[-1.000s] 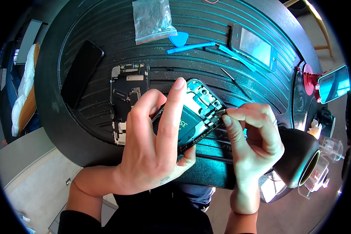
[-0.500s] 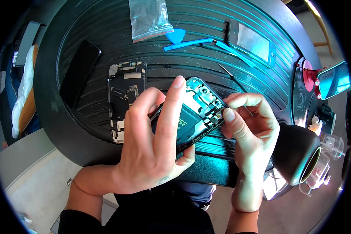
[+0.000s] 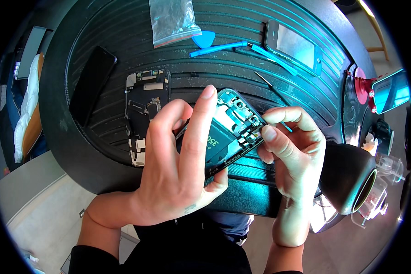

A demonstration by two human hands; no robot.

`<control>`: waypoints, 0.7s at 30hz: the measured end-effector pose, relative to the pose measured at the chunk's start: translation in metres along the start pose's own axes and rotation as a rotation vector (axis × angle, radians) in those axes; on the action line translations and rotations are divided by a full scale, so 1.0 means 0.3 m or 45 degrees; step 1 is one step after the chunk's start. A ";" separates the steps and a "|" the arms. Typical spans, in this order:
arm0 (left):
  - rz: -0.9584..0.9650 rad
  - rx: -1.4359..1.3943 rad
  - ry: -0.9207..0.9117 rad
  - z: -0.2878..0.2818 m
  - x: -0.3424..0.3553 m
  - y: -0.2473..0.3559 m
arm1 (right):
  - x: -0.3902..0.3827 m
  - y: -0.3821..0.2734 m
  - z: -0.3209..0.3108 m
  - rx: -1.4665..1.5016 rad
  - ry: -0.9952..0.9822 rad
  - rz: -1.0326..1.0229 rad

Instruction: The person disassembles a smartphone on a workbench, removes the battery and internal components, and uses a screwdriver and plastic pry tool to separate parts. The person then reassembles the phone by reconnecting cables and securing components.

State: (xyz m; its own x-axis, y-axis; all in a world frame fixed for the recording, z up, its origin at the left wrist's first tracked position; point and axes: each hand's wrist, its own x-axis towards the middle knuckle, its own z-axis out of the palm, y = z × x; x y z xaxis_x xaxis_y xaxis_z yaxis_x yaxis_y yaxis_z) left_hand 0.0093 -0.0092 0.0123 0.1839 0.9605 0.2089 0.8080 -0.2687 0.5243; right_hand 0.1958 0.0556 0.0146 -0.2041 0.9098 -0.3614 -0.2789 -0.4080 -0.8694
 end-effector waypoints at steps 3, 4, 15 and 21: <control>-0.025 -0.021 -0.036 -0.011 0.004 0.004 | 0.001 0.001 -0.001 -0.028 -0.006 -0.027; -0.037 -0.025 -0.059 -0.017 0.007 0.005 | 0.000 0.000 0.000 -0.063 -0.003 -0.041; -0.067 -0.147 -0.185 -0.025 0.025 0.003 | 0.002 0.010 -0.006 -0.108 -0.049 -0.094; -0.200 -0.307 -0.226 -0.014 0.007 0.006 | 0.024 0.035 -0.010 -0.190 -0.066 -0.041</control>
State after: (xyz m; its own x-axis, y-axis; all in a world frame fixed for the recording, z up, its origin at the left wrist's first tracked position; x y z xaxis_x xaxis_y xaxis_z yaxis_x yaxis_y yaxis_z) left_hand 0.0087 -0.0081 0.0171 0.1795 0.9834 -0.0257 0.6826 -0.1057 0.7231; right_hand 0.1944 0.0580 0.0019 -0.2464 0.9154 -0.3183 -0.1442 -0.3594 -0.9220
